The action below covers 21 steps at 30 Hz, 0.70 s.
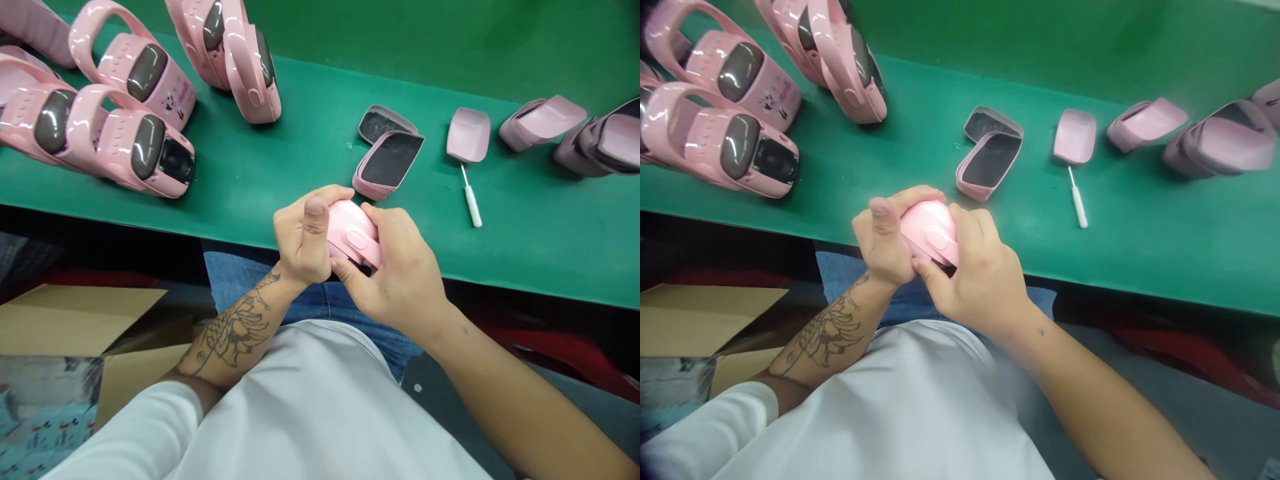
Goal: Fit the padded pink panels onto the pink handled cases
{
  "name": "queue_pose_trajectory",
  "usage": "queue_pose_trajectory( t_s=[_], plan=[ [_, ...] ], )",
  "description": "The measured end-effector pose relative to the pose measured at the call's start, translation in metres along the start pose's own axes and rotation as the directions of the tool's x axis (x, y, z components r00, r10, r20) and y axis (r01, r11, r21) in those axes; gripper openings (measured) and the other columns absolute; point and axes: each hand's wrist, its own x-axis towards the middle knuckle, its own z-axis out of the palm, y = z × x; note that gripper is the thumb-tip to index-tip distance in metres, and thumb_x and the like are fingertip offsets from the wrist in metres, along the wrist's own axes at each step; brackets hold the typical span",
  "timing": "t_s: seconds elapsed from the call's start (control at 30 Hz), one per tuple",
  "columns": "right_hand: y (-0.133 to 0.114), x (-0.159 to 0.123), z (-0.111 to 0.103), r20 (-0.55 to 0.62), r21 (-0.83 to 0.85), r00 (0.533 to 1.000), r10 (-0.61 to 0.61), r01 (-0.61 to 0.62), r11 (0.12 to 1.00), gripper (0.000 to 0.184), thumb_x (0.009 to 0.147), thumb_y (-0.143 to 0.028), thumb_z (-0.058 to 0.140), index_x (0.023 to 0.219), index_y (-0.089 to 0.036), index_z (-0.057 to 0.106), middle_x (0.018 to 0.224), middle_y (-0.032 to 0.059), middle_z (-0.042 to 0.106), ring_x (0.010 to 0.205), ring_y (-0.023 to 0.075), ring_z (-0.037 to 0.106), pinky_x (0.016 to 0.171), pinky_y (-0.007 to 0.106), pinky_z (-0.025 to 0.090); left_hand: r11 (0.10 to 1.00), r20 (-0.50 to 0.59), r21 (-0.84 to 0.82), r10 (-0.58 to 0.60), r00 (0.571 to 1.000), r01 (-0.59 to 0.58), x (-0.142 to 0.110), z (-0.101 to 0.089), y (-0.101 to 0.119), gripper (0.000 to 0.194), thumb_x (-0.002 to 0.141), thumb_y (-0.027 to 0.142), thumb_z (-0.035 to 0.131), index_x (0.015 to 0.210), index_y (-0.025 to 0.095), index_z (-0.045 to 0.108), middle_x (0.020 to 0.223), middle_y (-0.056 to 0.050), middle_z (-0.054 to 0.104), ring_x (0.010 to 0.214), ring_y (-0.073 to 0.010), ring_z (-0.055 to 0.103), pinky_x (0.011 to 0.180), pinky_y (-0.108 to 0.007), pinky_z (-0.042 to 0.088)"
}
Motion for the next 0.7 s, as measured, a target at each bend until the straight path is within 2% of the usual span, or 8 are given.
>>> queue_pose_trajectory(
  t_s=[0.1,0.17,0.27,0.37,0.43,0.53,0.6,0.7],
  plan=[
    [-0.001,-0.005,0.003,-0.025,0.0,1.0,0.002,-0.002,1.0,0.061,0.094,-0.048,0.069,0.146,-0.02,0.053,0.125,0.0181,0.069,0.113,0.0399,0.068,0.085,0.056,0.064,1.0,0.001,-0.004,0.005,1.0,-0.005,-0.002,-0.001,0.001,0.069,0.11,0.074,0.034,0.104,0.027,0.086,0.109,-0.006,0.086,0.1,-0.027,0.081,0.091,-0.044,0.064],
    [-0.001,-0.007,0.0,0.004,0.024,1.0,0.013,-0.013,1.0,0.063,0.095,-0.046,0.069,0.149,-0.021,0.051,0.132,0.0189,0.068,0.115,0.0403,0.069,0.085,0.055,0.064,0.999,0.004,0.027,0.043,0.999,-0.043,-0.002,-0.004,0.002,0.063,0.112,0.067,0.038,0.105,0.025,0.085,0.111,-0.008,0.085,0.104,-0.0271,0.08,0.095,-0.044,0.064],
    [-0.001,-0.003,-0.01,0.113,0.112,0.992,0.057,-0.07,0.991,0.06,0.095,-0.044,0.073,0.148,-0.025,0.053,0.139,0.0162,0.068,0.114,0.0365,0.072,0.087,0.053,0.065,0.998,0.102,0.043,0.05,0.993,-0.055,0.003,-0.008,0.003,0.052,0.108,0.063,0.053,0.117,0.021,0.082,0.117,-0.011,0.084,0.111,-0.0294,0.079,0.101,-0.045,0.062],
    [-0.001,0.006,-0.02,0.218,0.196,0.974,0.065,-0.109,0.975,0.053,0.095,-0.045,0.075,0.142,-0.027,0.059,0.144,0.0144,0.068,0.116,0.0343,0.073,0.091,0.053,0.065,0.999,0.213,0.002,-0.035,0.976,0.036,0.012,-0.011,0.004,0.06,0.103,0.068,0.058,0.133,0.02,0.076,0.131,-0.014,0.081,0.119,-0.0321,0.078,0.105,-0.047,0.062],
    [-0.003,0.012,-0.024,0.249,0.208,0.965,0.079,-0.133,0.969,0.048,0.097,-0.044,0.073,0.14,-0.027,0.061,0.142,0.0138,0.071,0.115,0.0341,0.074,0.089,0.053,0.065,0.998,0.224,0.004,-0.064,0.972,0.064,0.017,-0.012,0.005,0.06,0.107,0.07,0.051,0.125,0.021,0.08,0.136,-0.014,0.08,0.13,-0.0336,0.074,0.114,-0.051,0.057],
    [-0.008,0.018,-0.024,0.277,0.194,0.953,0.122,-0.18,0.964,0.051,0.096,-0.042,0.074,0.142,-0.026,0.059,0.139,0.0132,0.073,0.111,0.0339,0.076,0.086,0.052,0.066,0.998,0.185,0.067,-0.004,0.983,-0.008,0.018,-0.011,0.005,0.064,0.11,0.07,0.043,0.106,0.022,0.085,0.142,-0.011,0.078,0.148,-0.0349,0.063,0.128,-0.058,0.044],
    [-0.01,0.02,-0.022,0.288,0.154,0.95,0.122,-0.172,0.973,0.059,0.096,-0.043,0.072,0.15,-0.025,0.054,0.145,0.0146,0.072,0.116,0.0357,0.075,0.088,0.054,0.066,0.997,0.138,0.07,0.003,0.99,-0.013,0.015,-0.01,0.004,0.067,0.111,0.07,0.038,0.106,0.023,0.085,0.134,-0.01,0.081,0.14,-0.0334,0.069,0.122,-0.055,0.05],
    [-0.011,0.018,-0.017,0.254,0.076,0.963,0.092,-0.114,0.991,0.067,0.097,-0.045,0.069,0.158,-0.023,0.048,0.149,0.0159,0.07,0.121,0.0385,0.074,0.09,0.057,0.065,0.998,0.051,0.013,-0.065,0.997,0.065,0.007,-0.008,0.004,0.072,0.112,0.069,0.031,0.106,0.022,0.086,0.108,-0.008,0.087,0.104,-0.0273,0.082,0.092,-0.043,0.064]
  ],
)
